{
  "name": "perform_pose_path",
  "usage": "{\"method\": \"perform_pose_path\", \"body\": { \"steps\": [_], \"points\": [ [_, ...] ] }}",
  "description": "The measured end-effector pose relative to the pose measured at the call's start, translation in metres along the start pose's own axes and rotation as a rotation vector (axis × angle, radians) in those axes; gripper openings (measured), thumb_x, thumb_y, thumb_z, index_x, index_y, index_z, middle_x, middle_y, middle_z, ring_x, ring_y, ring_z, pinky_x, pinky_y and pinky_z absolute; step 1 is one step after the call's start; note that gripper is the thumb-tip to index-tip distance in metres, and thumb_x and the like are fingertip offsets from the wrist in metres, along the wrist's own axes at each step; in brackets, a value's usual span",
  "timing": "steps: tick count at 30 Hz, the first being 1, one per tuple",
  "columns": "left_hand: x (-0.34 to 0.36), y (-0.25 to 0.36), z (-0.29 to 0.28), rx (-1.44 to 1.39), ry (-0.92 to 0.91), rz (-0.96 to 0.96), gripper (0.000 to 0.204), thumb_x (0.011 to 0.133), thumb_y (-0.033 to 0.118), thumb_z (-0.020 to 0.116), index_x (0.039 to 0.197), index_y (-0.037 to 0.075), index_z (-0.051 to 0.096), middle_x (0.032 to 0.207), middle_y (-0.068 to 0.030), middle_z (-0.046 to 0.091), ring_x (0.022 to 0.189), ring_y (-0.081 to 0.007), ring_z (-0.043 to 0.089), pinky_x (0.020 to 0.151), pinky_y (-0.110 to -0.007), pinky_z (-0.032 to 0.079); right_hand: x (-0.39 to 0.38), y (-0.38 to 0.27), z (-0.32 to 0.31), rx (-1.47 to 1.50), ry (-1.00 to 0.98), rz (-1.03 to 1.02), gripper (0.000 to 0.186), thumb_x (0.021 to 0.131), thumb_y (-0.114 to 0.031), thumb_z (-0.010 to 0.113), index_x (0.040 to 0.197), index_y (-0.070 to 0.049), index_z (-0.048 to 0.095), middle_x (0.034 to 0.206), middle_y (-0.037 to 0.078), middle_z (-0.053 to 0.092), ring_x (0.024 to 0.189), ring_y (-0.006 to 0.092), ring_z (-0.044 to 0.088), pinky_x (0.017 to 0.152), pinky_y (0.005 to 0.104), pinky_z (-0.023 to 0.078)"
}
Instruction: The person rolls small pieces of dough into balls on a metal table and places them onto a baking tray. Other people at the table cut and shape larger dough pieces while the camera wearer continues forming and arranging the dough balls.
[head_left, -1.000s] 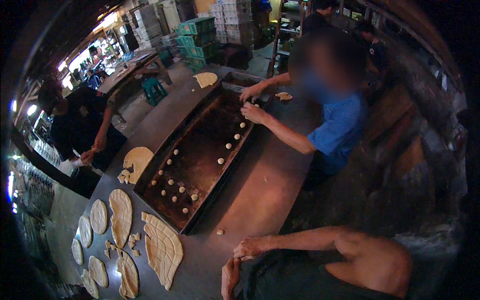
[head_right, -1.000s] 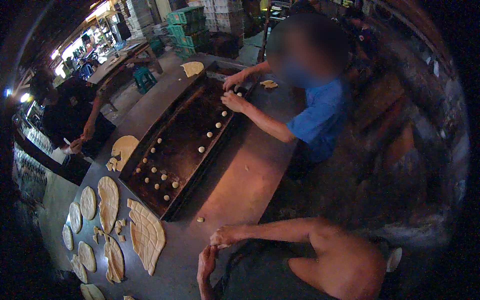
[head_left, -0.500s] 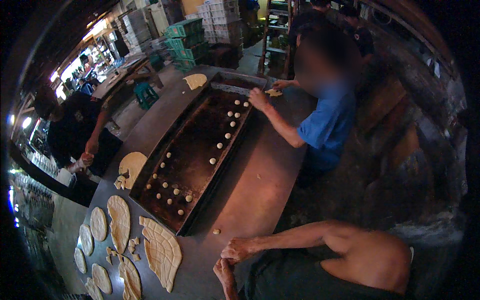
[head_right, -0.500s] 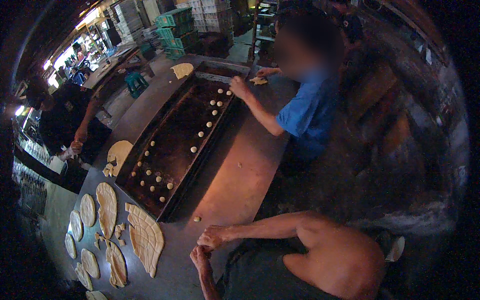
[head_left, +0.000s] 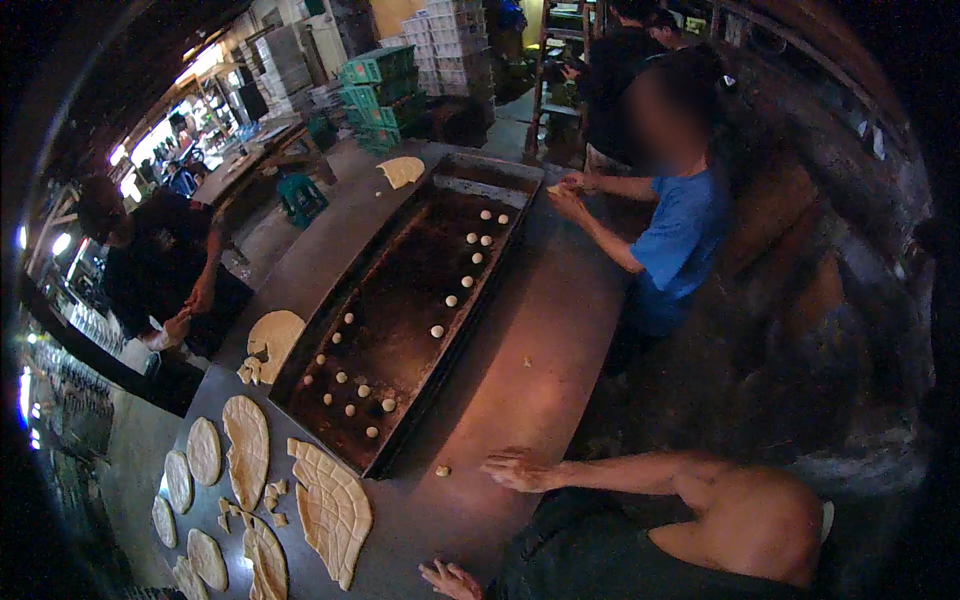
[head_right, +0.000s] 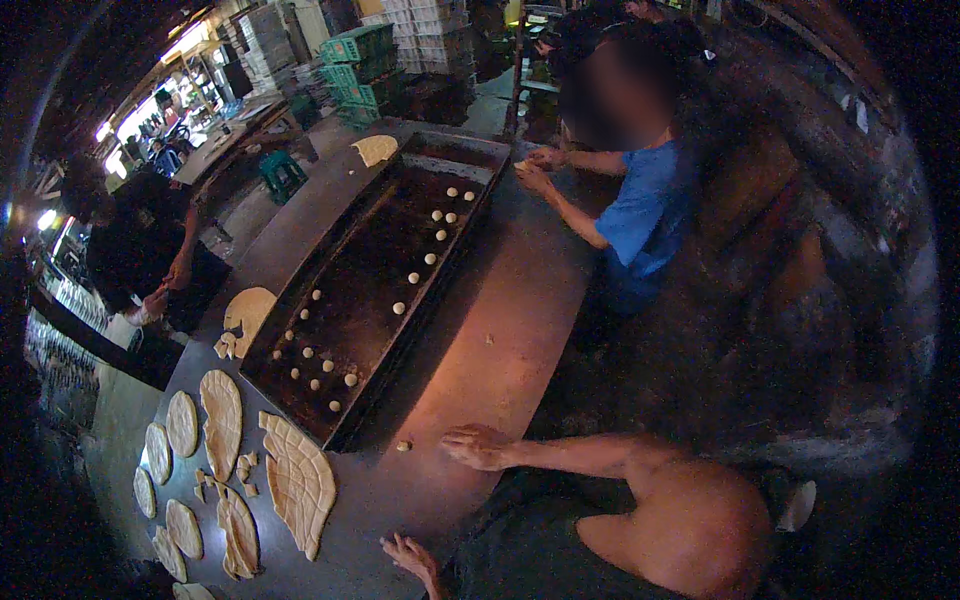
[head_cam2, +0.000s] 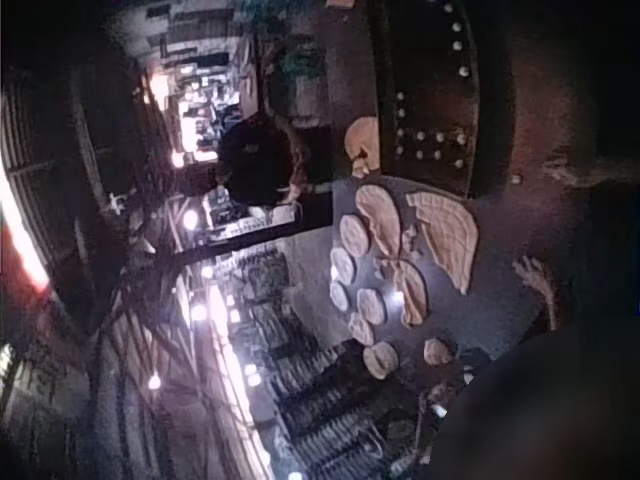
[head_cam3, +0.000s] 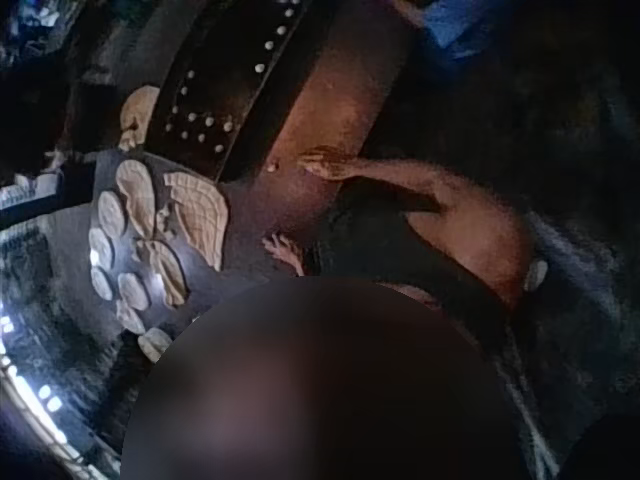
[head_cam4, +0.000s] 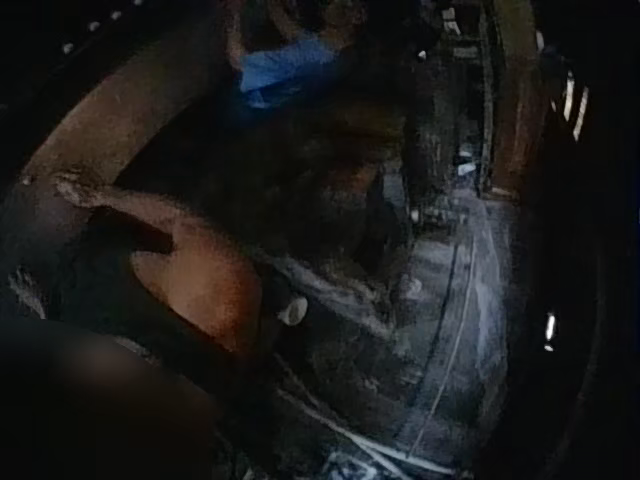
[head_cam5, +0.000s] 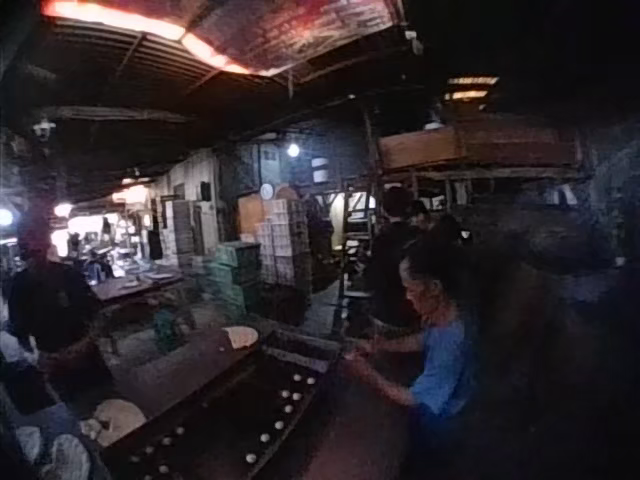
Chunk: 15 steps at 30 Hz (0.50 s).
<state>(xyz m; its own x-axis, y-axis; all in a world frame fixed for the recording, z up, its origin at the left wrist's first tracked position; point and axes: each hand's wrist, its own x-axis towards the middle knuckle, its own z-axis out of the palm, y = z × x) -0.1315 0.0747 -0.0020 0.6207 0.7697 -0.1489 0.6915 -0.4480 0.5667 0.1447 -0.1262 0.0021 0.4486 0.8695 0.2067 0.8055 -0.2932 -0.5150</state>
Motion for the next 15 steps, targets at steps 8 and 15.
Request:
{"method": "perform_pose_path", "body": {
  "steps": [8, 15],
  "points": [
    [0.0, 0.013, -0.012, 0.431, -0.012, 0.068, 0.072, 0.096, 0.02, 0.051, 0.161, 0.006, 0.026, 0.17, -0.0246, 0.007, 0.157, -0.0456, 0.007, 0.122, -0.068, 0.004, 0.013, 0.003, 0.004, -0.053, -0.345, 0.121, 0.083, 0.098, -0.045, 0.061, 0.165, -0.02, 0.019, 0.171, 0.013, 0.013, 0.158, 0.0357, 0.011, 0.125, 0.057, 0.017],
    [0.031, 0.017, 0.013, 0.369, -0.023, 0.198, 0.064, 0.102, 0.025, 0.045, 0.161, 0.006, 0.027, 0.17, -0.0236, 0.011, 0.158, -0.0406, 0.009, 0.122, -0.066, 0.0, 0.034, -0.009, 0.024, -0.148, -0.143, 0.053, 0.071, 0.103, -0.043, 0.053, 0.163, -0.017, 0.026, 0.17, 0.016, 0.016, 0.157, 0.0346, 0.012, 0.126, 0.054, 0.012]
  ]
}}
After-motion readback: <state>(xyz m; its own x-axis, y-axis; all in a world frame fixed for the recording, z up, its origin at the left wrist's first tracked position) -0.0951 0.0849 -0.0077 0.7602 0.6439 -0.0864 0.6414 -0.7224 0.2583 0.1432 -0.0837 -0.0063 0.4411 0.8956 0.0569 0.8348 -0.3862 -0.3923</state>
